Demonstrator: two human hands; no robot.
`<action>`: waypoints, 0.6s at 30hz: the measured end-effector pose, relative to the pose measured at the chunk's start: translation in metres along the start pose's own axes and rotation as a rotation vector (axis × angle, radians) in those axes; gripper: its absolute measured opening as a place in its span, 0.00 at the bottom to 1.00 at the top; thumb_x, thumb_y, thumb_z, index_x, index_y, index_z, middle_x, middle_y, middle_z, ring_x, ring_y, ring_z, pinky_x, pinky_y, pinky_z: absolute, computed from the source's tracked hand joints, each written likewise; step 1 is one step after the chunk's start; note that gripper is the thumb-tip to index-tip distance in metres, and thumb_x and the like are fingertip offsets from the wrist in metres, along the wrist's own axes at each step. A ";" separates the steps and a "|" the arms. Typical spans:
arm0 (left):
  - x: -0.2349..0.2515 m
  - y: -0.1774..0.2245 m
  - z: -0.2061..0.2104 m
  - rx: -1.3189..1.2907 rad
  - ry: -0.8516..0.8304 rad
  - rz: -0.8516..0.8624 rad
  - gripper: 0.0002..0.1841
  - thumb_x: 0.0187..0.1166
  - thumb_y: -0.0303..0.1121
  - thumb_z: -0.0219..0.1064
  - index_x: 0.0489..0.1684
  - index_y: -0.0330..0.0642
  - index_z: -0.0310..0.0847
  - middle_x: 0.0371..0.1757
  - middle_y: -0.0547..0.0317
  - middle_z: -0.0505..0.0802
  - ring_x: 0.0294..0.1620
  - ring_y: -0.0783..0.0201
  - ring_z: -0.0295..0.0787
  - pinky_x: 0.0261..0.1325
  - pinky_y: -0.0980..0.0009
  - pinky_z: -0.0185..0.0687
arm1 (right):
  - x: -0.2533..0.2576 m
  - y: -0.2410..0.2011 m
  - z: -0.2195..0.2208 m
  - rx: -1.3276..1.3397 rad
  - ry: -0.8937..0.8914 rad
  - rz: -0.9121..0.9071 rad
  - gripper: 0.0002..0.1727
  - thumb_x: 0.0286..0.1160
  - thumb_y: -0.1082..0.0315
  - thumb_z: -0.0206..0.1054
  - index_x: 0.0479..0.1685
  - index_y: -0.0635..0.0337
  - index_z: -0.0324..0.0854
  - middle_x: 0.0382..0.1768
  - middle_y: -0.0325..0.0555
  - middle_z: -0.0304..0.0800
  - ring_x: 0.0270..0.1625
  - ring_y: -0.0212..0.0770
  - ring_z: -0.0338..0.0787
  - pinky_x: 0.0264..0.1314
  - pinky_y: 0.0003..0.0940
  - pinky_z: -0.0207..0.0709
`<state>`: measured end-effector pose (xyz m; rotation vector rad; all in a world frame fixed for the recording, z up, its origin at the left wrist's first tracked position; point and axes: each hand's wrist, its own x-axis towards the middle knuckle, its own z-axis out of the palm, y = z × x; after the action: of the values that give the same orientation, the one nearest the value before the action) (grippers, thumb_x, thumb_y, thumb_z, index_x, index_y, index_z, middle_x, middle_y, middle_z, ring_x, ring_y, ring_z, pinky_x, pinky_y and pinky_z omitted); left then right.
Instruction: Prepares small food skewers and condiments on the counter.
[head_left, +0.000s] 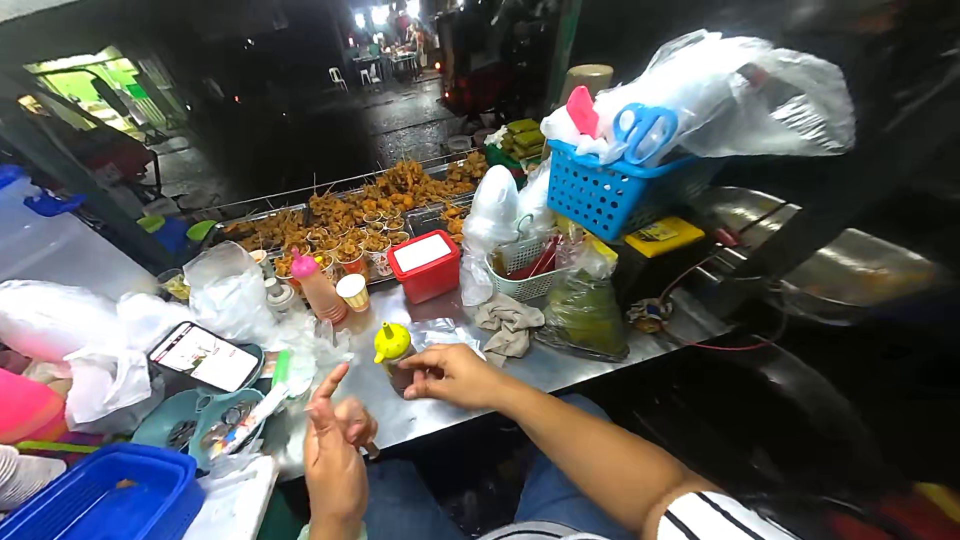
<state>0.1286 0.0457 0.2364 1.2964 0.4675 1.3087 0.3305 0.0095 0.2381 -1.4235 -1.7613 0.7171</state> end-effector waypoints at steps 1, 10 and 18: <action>-0.001 -0.002 0.008 -0.054 -0.046 -0.052 0.32 0.88 0.63 0.44 0.74 0.44 0.66 0.14 0.85 0.76 0.13 0.85 0.70 0.22 0.86 0.70 | -0.009 -0.008 0.006 0.152 0.071 -0.154 0.28 0.79 0.56 0.71 0.71 0.69 0.82 0.46 0.54 0.90 0.42 0.34 0.84 0.50 0.26 0.78; -0.027 -0.029 0.062 0.174 -0.280 -0.062 0.31 0.94 0.42 0.48 0.81 0.21 0.49 0.62 0.51 0.82 0.53 0.81 0.83 0.56 0.79 0.83 | -0.035 -0.004 0.042 0.388 0.619 -0.255 0.13 0.81 0.70 0.62 0.32 0.60 0.90 0.31 0.31 0.83 0.41 0.17 0.80 0.50 0.13 0.75; -0.033 -0.019 0.067 0.244 -0.485 0.115 0.15 0.92 0.29 0.51 0.44 0.25 0.79 0.31 0.57 0.87 0.32 0.79 0.81 0.42 0.82 0.77 | -0.052 -0.010 0.000 0.470 0.690 -0.414 0.11 0.85 0.55 0.63 0.37 0.28 0.90 0.35 0.11 0.85 0.42 0.13 0.82 0.48 0.09 0.75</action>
<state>0.1845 -0.0064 0.2271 1.8050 0.2156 0.9997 0.3306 -0.0432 0.2360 -0.8053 -1.1772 0.3207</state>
